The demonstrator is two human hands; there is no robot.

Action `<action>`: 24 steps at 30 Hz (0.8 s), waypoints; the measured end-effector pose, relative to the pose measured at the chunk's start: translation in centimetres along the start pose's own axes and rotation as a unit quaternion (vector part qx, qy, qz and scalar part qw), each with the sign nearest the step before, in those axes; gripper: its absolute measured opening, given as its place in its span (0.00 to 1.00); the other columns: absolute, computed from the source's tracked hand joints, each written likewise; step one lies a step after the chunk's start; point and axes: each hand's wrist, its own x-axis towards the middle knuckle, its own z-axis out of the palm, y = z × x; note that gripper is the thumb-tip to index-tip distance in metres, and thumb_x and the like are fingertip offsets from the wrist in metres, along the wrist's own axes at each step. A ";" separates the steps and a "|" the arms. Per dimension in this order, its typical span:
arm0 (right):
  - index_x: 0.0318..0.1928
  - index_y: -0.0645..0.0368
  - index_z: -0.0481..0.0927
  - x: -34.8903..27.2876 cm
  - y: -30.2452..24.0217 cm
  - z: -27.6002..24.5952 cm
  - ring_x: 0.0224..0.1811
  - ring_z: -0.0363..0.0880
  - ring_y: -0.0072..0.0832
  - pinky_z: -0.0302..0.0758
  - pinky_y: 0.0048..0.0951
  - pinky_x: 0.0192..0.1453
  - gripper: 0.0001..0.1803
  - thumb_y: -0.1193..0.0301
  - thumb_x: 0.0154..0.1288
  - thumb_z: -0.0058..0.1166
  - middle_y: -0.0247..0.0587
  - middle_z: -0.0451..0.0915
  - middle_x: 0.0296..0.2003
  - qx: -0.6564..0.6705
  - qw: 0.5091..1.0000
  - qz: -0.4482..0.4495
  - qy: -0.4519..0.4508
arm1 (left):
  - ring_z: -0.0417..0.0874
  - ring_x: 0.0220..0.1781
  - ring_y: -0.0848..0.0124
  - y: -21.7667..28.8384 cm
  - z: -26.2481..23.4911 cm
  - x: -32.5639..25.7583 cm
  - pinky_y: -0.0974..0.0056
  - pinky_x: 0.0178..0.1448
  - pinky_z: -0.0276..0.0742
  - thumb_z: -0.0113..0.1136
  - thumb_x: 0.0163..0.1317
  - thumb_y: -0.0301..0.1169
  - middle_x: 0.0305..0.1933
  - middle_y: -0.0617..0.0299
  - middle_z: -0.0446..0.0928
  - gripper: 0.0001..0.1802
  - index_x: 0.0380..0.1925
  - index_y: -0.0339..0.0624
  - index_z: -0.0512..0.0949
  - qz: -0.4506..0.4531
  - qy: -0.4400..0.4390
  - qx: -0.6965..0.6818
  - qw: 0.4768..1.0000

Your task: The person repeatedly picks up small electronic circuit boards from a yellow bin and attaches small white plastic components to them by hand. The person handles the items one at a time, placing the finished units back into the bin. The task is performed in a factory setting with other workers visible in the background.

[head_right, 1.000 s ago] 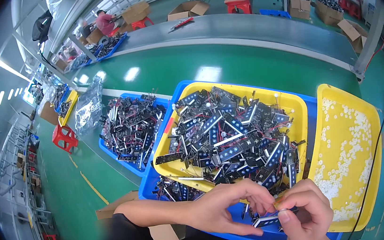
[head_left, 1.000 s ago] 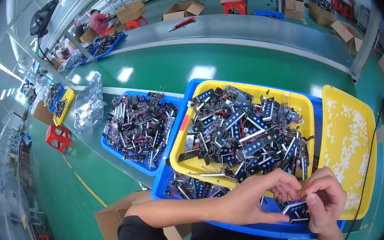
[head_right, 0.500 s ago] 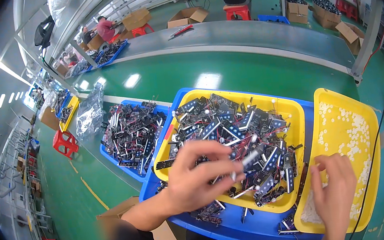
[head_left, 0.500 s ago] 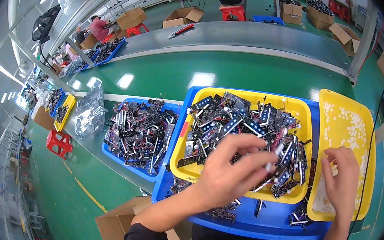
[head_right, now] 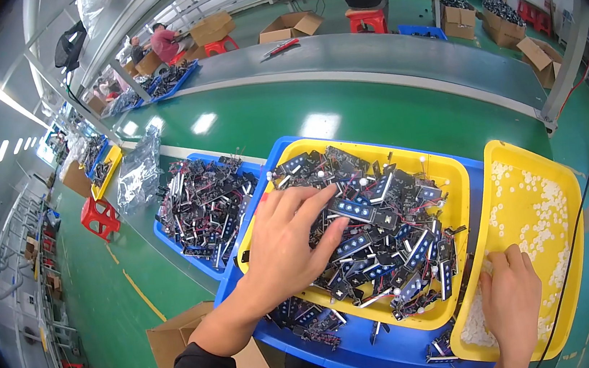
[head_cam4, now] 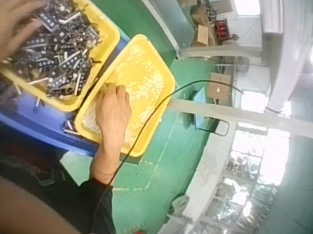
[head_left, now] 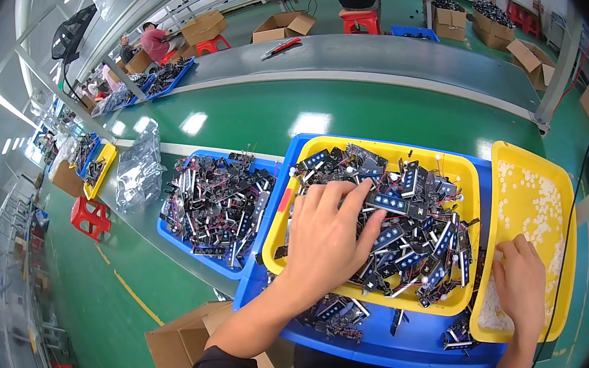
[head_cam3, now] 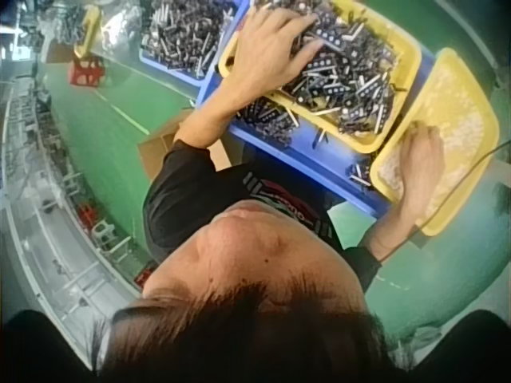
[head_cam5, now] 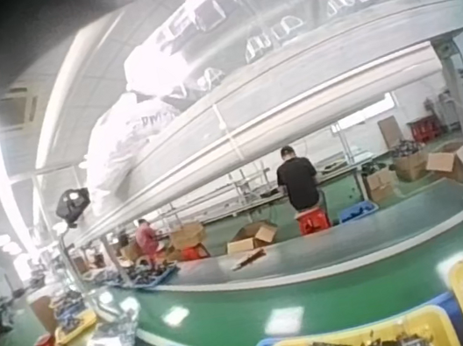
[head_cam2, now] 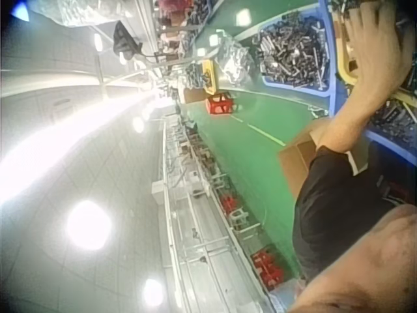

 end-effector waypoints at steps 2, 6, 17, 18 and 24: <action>0.37 0.65 0.78 0.0 0.5 0.3 0.40 0.75 0.45 0.73 0.42 0.43 0.11 0.79 0.51 0.61 0.48 0.75 0.35 -0.007 1.000 -0.018 0.005 | 0.76 0.45 0.57 0.4 -0.1 -0.1 0.56 0.51 0.70 0.68 0.56 0.35 0.46 0.54 0.77 0.23 0.51 0.39 0.79 0.009 -0.001 -0.010 1.000; 0.32 0.63 0.76 0.0 0.6 0.6 0.38 0.76 0.45 0.73 0.42 0.41 0.09 0.80 0.50 0.61 0.47 0.75 0.31 -0.012 1.000 -0.018 0.012 | 0.75 0.47 0.56 0.9 0.0 -0.1 0.54 0.52 0.70 0.67 0.56 0.34 0.48 0.53 0.76 0.25 0.54 0.39 0.77 0.021 -0.002 -0.016 1.000; 0.30 0.62 0.73 0.1 0.4 0.4 0.37 0.76 0.45 0.72 0.43 0.40 0.06 0.78 0.52 0.58 0.47 0.75 0.29 -0.011 1.000 -0.022 -0.002 | 0.77 0.43 0.64 5.8 2.0 -6.9 0.65 0.43 0.75 0.56 0.56 0.33 0.43 0.53 0.74 0.10 0.31 0.36 0.76 0.398 -0.282 -0.271 0.830; 0.30 0.62 0.73 0.1 0.5 0.3 0.37 0.76 0.45 0.72 0.43 0.40 0.06 0.78 0.52 0.58 0.47 0.75 0.29 -0.017 1.000 -0.020 -0.002 | 0.78 0.46 0.63 5.8 3.3 -7.7 0.64 0.45 0.75 0.56 0.56 0.33 0.45 0.52 0.73 0.11 0.32 0.35 0.75 0.391 -0.307 -0.274 0.823; 0.30 0.62 0.74 0.1 0.5 0.3 0.36 0.76 0.44 0.72 0.43 0.40 0.06 0.78 0.53 0.58 0.46 0.75 0.30 -0.015 1.000 -0.021 -0.002 | 0.59 0.73 0.46 6.1 5.0 -9.6 0.50 0.72 0.60 0.52 0.66 0.36 0.68 0.38 0.60 0.30 0.63 0.28 0.62 0.278 -0.344 -0.338 0.830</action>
